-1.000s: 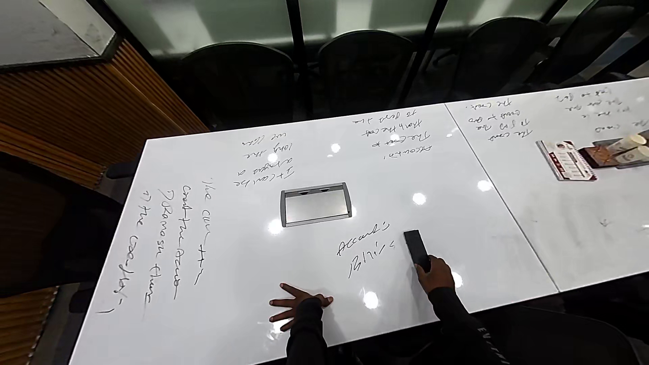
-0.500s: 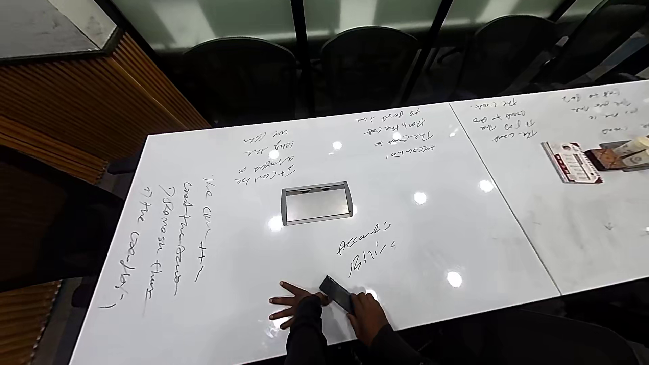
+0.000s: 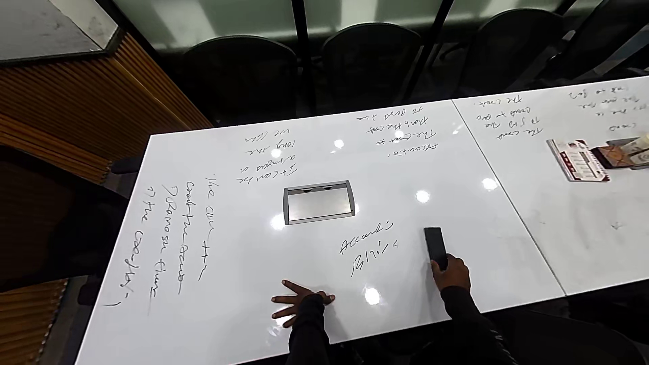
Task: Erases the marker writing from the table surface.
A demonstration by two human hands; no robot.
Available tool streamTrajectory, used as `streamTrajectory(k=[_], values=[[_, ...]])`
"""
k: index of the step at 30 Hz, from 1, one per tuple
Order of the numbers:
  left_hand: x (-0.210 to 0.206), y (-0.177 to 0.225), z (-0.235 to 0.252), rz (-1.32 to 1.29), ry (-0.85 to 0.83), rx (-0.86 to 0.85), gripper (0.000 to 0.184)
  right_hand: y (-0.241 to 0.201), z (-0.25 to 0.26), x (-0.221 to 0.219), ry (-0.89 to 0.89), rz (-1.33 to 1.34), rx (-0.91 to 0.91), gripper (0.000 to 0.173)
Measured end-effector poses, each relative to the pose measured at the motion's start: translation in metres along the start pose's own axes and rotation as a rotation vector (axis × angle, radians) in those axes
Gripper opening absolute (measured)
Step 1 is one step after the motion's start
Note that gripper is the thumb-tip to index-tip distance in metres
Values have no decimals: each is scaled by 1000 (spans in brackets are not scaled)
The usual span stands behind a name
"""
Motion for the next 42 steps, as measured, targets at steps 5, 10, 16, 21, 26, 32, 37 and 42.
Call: streamTrajectory(k=[5,10,16,21,26,32,37,42], values=[[-2,0,2,11,1,5,182,-45,-41,-11,-43,-26,192,58],[0,1,2,18,-19,13,182,-118,-140,-44,-47,-42,644,52],[-2,2,3,15,-10,20,182,-137,-183,-57,-133,-97,824,51],[1,2,1,27,-11,12,182,-100,-97,-26,-32,-85,531,52],[2,2,0,25,-12,9,181,-34,-18,-1,-17,-101,158,57],[0,2,2,29,-6,12,183,-35,-25,-9,3,-90,130,58],[2,2,1,39,-11,25,182,-102,-108,-28,21,-74,481,54],[0,2,3,35,-9,21,184,-138,-180,-54,-165,-154,808,54]])
Point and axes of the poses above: each hand's wrist, its own z-axis towards the middle knuckle, its own x-axis out of the back of the hand, y = z × x, the point moved 3 cm from there along z, towards the middle knuckle, and after that the axes turned 13 degrees about -z, right-handed, at the moved point
